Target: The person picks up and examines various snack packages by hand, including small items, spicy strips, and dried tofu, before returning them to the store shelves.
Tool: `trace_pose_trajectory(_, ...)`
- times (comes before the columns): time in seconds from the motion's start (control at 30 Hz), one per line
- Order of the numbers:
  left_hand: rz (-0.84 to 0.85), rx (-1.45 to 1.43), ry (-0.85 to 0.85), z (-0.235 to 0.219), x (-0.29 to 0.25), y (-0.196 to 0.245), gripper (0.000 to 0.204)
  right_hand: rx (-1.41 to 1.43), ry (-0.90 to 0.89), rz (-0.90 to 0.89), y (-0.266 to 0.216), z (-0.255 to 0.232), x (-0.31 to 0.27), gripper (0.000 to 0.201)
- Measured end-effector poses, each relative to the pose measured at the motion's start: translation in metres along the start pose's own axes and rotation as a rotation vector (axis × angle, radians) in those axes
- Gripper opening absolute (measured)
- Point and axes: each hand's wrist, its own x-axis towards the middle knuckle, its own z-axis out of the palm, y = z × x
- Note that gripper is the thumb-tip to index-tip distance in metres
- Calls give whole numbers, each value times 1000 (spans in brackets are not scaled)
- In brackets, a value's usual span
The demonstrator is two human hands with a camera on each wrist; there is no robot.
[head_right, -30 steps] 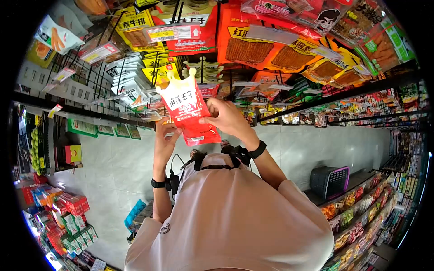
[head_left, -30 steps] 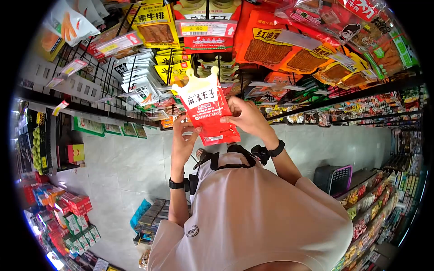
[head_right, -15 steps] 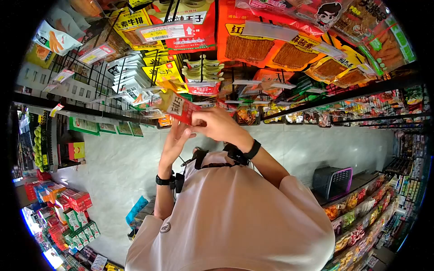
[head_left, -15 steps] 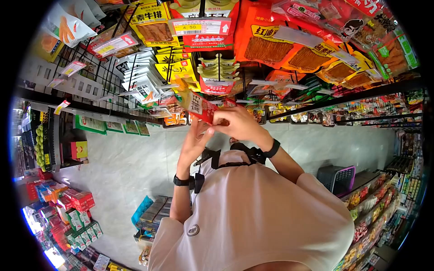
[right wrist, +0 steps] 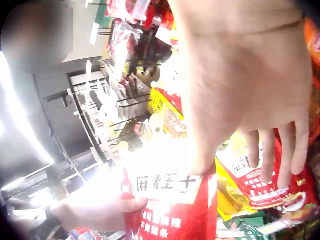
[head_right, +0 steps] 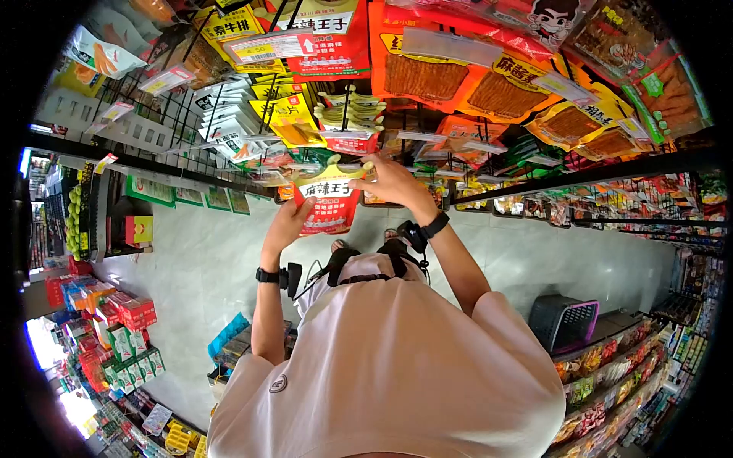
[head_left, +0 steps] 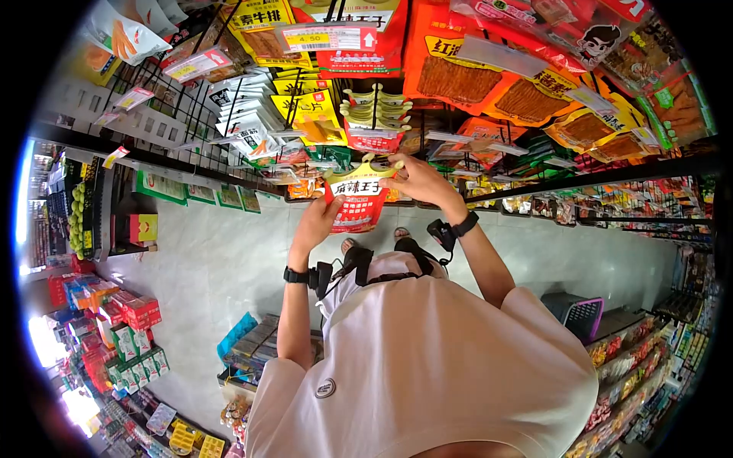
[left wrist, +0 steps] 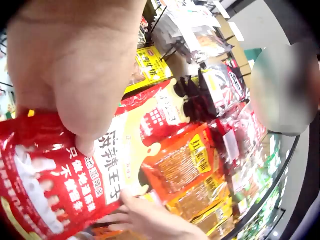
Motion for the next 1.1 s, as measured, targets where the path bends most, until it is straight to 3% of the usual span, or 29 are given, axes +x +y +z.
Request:
trace_pose_trajectory(0.03,4,-26,-3,12,9,-30,38,39,71,-125,10,2,4,40)
trace_pose_trajectory(0.07,7,-17,-5,16,12,-31,38,45,78,-127,15,2,8,40)
trace_pose_trajectory(0.13,6,100,-100,21,20,-28,38,405,-107,-170,18,1,20,34)
trace_pose_trajectory(0.17,-1,50,-119,26,23,-27,38,401,-83,-174,20,4,22,25)
trace_pose_trajectory(0.33,-84,-98,-149,41,33,-18,38,556,-44,-169,44,21,37,22)
trace_pose_trajectory(0.4,36,-51,-81,48,34,-25,38,611,-25,-156,50,24,41,24)
trace_pose_trajectory(0.47,76,11,-79,48,35,-29,45,581,-38,-139,74,31,57,26)
trace_pose_trajectory(0.53,99,146,41,44,29,-20,54,577,102,-137,79,31,65,28)
trace_pose_trajectory(0.67,-46,71,92,28,-2,1,59,432,208,-30,80,29,78,46)
trace_pose_trajectory(0.73,-100,59,108,20,-17,0,55,484,150,-96,94,29,94,53)
trace_pose_trajectory(0.8,-132,49,97,13,-33,-2,48,467,176,-168,106,30,108,48)
trace_pose_trajectory(0.87,-139,38,130,11,-50,1,41,554,-53,-156,117,27,118,41)
trace_pose_trajectory(0.93,-170,30,163,8,-63,2,39,570,-61,-198,104,21,115,33)
trace_pose_trajectory(1.03,-232,3,194,7,-77,10,37,626,-30,-50,90,18,113,28)
trace_pose_trajectory(1.1,-241,13,214,8,-83,14,37,579,-26,-102,88,22,124,26)
